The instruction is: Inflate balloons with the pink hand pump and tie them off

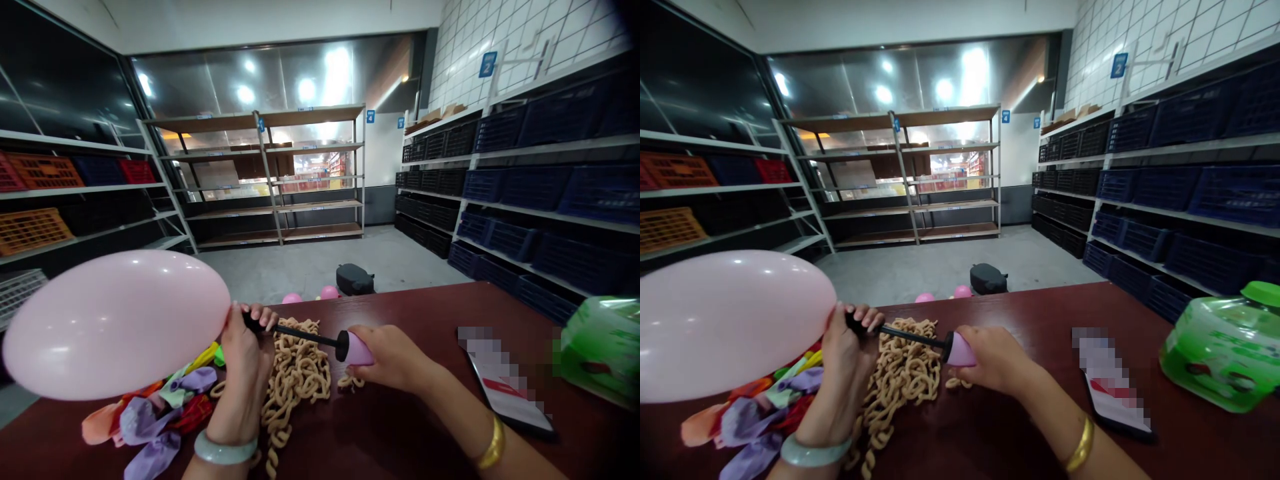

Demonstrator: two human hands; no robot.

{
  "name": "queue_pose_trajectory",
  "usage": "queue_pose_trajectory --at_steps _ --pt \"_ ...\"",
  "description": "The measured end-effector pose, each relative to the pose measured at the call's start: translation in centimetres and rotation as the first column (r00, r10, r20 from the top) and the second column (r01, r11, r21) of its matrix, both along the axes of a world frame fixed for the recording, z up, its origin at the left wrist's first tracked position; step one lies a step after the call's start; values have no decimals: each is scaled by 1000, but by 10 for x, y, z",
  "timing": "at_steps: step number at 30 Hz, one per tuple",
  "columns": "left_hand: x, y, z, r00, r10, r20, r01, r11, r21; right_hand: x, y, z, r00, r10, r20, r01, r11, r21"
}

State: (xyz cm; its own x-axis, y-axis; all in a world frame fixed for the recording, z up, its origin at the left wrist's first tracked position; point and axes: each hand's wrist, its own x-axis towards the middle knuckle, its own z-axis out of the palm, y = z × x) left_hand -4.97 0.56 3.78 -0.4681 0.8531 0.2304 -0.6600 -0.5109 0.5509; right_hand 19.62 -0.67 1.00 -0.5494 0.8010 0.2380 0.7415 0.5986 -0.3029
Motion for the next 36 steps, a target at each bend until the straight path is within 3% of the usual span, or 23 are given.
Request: queue_pose_trajectory --at_steps 8,14,20,27,36 --pt "54 -8 -25 985 -169 -45 166 985 -55 -6 -4 -3 1000 14 -11 -14 1000 -17" --pt "82 -19 -38 960 -275 -44 271 959 -78 -11 -6 -7 989 128 -70 -128 992 5" --pt "81 -17 -40 973 -229 -10 227 968 -105 -14 -7 -10 994 104 -35 -102 994 50" --pt "73 -12 -47 996 -75 -53 65 983 -170 -16 -10 -8 995 97 37 -100 993 61" --pt "70 -11 -44 993 -90 -73 76 982 -173 -16 -12 -6 996 92 13 -92 995 42"
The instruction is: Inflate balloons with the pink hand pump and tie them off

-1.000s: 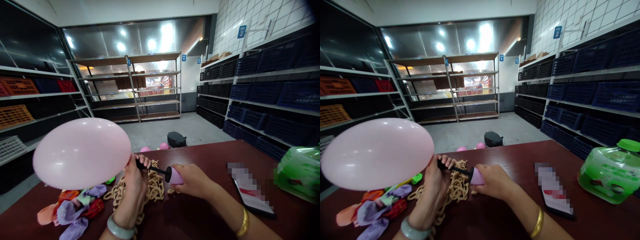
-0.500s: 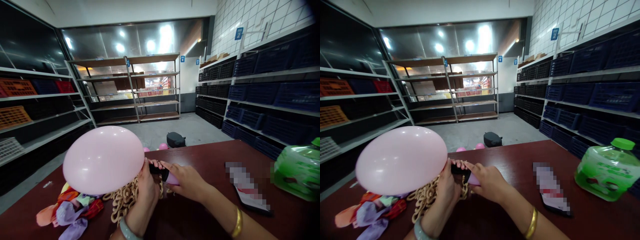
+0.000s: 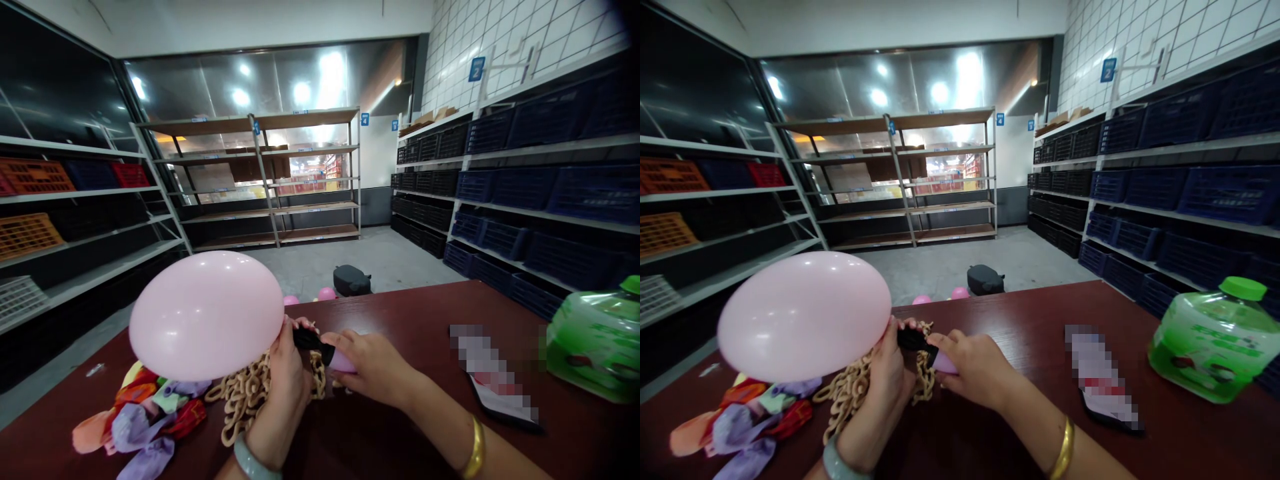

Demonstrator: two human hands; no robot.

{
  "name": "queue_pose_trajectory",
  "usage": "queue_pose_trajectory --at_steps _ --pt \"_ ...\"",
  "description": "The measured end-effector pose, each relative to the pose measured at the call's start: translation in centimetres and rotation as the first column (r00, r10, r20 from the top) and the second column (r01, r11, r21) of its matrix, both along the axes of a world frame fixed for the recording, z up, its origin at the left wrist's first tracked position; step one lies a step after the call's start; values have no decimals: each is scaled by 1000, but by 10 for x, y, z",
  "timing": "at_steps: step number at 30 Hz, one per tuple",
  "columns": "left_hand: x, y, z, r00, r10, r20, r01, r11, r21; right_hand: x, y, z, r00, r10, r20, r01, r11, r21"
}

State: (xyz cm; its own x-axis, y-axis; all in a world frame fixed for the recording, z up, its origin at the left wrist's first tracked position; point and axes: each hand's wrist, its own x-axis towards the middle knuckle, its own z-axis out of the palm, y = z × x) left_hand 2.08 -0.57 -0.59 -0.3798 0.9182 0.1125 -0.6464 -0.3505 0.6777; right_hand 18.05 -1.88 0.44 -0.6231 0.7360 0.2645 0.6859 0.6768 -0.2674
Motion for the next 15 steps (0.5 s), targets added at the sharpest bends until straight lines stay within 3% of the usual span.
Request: queue_pose_trajectory --at_steps 15 --pt "-2 -2 9 999 33 30 -32 999 -34 -2 -3 -1 999 14 -32 -14 1000 2"
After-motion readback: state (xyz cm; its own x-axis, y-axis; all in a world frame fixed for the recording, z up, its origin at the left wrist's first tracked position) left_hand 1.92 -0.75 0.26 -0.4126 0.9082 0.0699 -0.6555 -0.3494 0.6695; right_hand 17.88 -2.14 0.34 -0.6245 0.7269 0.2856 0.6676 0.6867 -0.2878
